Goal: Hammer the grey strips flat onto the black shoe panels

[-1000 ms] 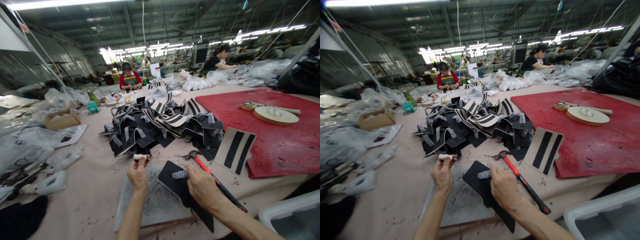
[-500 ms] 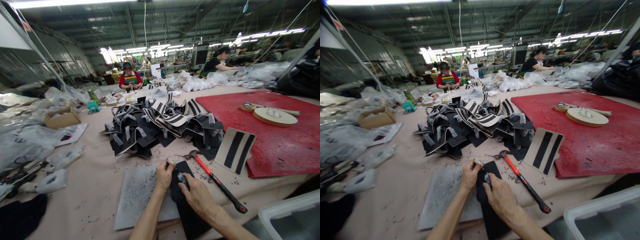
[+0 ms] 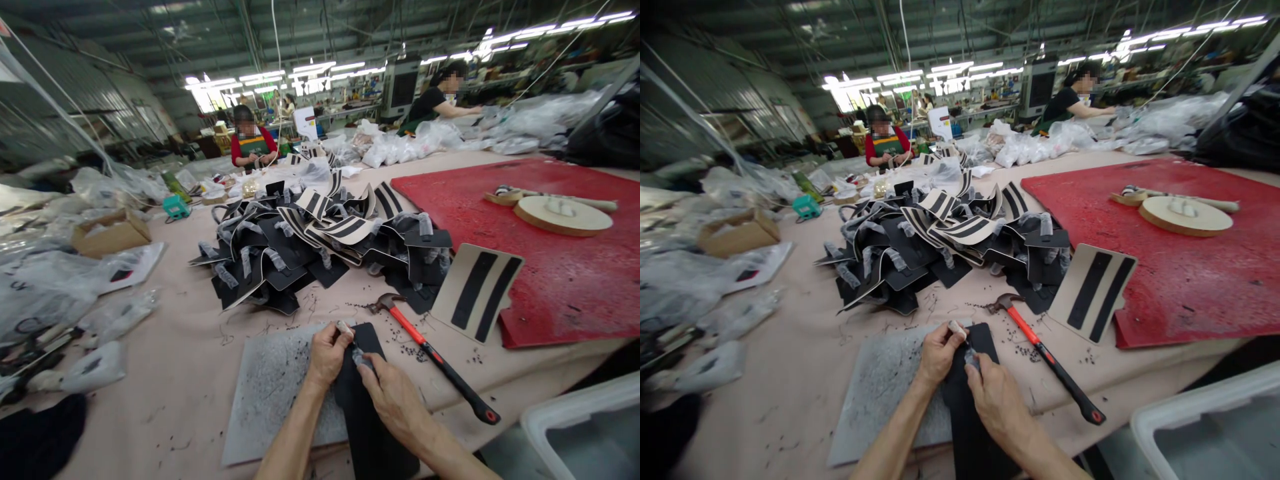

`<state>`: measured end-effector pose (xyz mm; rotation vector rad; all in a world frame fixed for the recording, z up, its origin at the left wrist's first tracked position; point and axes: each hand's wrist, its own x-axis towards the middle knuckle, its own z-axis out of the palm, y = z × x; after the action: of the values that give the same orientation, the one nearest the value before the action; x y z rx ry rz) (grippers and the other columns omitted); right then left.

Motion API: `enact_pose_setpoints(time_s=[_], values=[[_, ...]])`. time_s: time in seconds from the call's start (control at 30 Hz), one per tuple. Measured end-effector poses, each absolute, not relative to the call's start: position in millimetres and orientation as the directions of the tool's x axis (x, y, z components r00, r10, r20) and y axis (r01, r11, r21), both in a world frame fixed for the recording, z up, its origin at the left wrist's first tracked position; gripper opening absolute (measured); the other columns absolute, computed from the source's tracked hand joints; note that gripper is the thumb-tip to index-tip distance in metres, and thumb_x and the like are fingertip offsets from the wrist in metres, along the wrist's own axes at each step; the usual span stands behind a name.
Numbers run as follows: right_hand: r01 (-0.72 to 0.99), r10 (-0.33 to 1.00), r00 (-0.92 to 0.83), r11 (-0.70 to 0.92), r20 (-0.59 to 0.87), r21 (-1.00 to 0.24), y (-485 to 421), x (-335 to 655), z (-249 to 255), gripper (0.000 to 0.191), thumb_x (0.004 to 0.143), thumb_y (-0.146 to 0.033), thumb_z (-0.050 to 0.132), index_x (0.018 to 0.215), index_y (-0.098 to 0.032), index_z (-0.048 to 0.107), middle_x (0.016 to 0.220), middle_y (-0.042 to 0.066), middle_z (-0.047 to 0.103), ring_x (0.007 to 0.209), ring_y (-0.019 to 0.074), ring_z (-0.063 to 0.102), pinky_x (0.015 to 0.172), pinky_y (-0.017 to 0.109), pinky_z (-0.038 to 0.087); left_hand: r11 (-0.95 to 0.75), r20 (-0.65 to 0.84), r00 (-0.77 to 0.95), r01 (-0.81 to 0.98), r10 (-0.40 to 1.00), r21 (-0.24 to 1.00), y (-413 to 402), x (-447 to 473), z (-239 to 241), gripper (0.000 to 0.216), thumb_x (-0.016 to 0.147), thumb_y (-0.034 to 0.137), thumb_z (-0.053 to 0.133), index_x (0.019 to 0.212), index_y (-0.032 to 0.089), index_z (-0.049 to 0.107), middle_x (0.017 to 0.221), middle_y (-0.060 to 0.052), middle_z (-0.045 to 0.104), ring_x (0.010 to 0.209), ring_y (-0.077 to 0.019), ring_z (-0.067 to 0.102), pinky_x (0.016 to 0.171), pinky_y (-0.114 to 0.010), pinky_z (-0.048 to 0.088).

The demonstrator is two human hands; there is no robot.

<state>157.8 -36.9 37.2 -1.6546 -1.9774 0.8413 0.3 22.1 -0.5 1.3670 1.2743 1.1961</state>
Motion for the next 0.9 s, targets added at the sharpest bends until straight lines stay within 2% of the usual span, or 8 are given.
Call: enact_pose_setpoints(time_s=[0.2, 0.43, 0.53, 0.63, 0.67, 0.73, 0.8, 0.9], values=[[0.645, 0.974, -0.203, 0.055, -0.102, -0.762, -33, 161, 43, 0.037, 0.100, -0.040, 0.031, 0.098, -0.020, 0.062, 0.078, 0.006, 0.071, 0.070, 0.0202, 0.069, 0.062, 0.028, 0.045, -0.099, 0.096, 0.026, 0.187, 0.995, 0.977, 22, 2, 2, 0.015, 0.087, 0.031, 0.064, 0.087, 0.018, 0.071, 0.083, -0.003, 0.075, 0.076, -0.0180, 0.068, 0.072, -0.025, 0.053], [0.567, 0.973, -0.220, 0.070, -0.070, -0.821, -35, 178, 43, 0.040, 0.101, -0.045, 0.034, 0.118, -0.021, 0.061, 0.104, 0.009, 0.071, 0.098, 0.0216, 0.068, 0.083, 0.032, 0.050, -0.151, 0.148, 0.036, 0.338, 0.988, 0.929, 19, 5, 7, 0.012, 0.087, 0.026, 0.061, 0.087, 0.018, 0.070, 0.079, -0.002, 0.073, 0.072, -0.0168, 0.066, 0.070, -0.024, 0.050], [0.740, 0.991, -0.076, 0.127, 0.107, -0.660, -28, 213, 31, 0.037, 0.099, -0.042, 0.038, 0.116, -0.018, 0.060, 0.111, 0.014, 0.065, 0.103, 0.0264, 0.062, 0.090, 0.039, 0.047, -0.209, 0.203, 0.060, 0.411, 0.977, 0.887, 17, 8, 10, 0.012, 0.088, 0.023, 0.059, 0.085, 0.019, 0.069, 0.077, -0.002, 0.072, 0.071, -0.0163, 0.066, 0.071, -0.024, 0.049], [0.907, 0.987, 0.039, 0.031, 0.158, -0.420, -20, 253, 17, 0.026, 0.089, -0.032, 0.052, 0.107, -0.015, 0.059, 0.102, 0.015, 0.059, 0.096, 0.0311, 0.057, 0.085, 0.044, 0.045, -0.258, 0.246, 0.087, 0.452, 0.965, 0.854, 15, 10, 10, 0.011, 0.089, 0.021, 0.058, 0.085, 0.019, 0.068, 0.078, -0.002, 0.071, 0.073, -0.0168, 0.066, 0.073, -0.025, 0.049], [0.905, 0.992, 0.069, -0.019, 0.102, -0.426, -18, 263, 14, 0.019, 0.086, -0.028, 0.054, 0.100, -0.016, 0.059, 0.097, 0.014, 0.057, 0.093, 0.0303, 0.056, 0.082, 0.043, 0.044, -0.268, 0.254, 0.094, 0.459, 0.963, 0.847, 15, 10, 9, 0.011, 0.089, 0.020, 0.057, 0.086, 0.019, 0.068, 0.079, -0.003, 0.071, 0.074, -0.0170, 0.066, 0.074, -0.025, 0.049], [0.821, 0.991, 0.107, -0.136, -0.085, -0.555, -15, 276, 14, 0.006, 0.081, -0.020, 0.054, 0.087, -0.018, 0.054, 0.086, 0.009, 0.054, 0.085, 0.0261, 0.055, 0.075, 0.038, 0.043, -0.284, 0.263, 0.110, 0.470, 0.958, 0.836, 14, 9, 6, 0.012, 0.089, 0.018, 0.057, 0.087, 0.019, 0.068, 0.080, -0.003, 0.071, 0.075, -0.0171, 0.066, 0.074, -0.025, 0.048], [0.686, 0.956, 0.080, -0.257, -0.281, -0.681, -12, 277, 21, 0.005, 0.079, -0.019, 0.053, 0.079, -0.021, 0.048, 0.075, 0.003, 0.051, 0.072, 0.0201, 0.054, 0.064, 0.031, 0.042, -0.296, 0.271, 0.123, 0.480, 0.955, 0.826, 14, 9, 4, 0.011, 0.089, 0.018, 0.056, 0.087, 0.019, 0.067, 0.080, -0.003, 0.071, 0.075, -0.0171, 0.065, 0.074, -0.025, 0.048], [0.585, 0.893, -0.013, -0.358, -0.449, -0.728, -6, 267, 43, 0.008, 0.079, -0.023, 0.049, 0.072, -0.022, 0.045, 0.062, -0.002, 0.048, 0.050, 0.0129, 0.047, 0.048, 0.024, 0.037, -0.306, 0.279, 0.129, 0.485, 0.952, 0.819, 14, 9, 2, 0.011, 0.089, 0.018, 0.056, 0.085, 0.019, 0.065, 0.077, -0.002, 0.068, 0.072, -0.0163, 0.063, 0.071, -0.025, 0.046]])
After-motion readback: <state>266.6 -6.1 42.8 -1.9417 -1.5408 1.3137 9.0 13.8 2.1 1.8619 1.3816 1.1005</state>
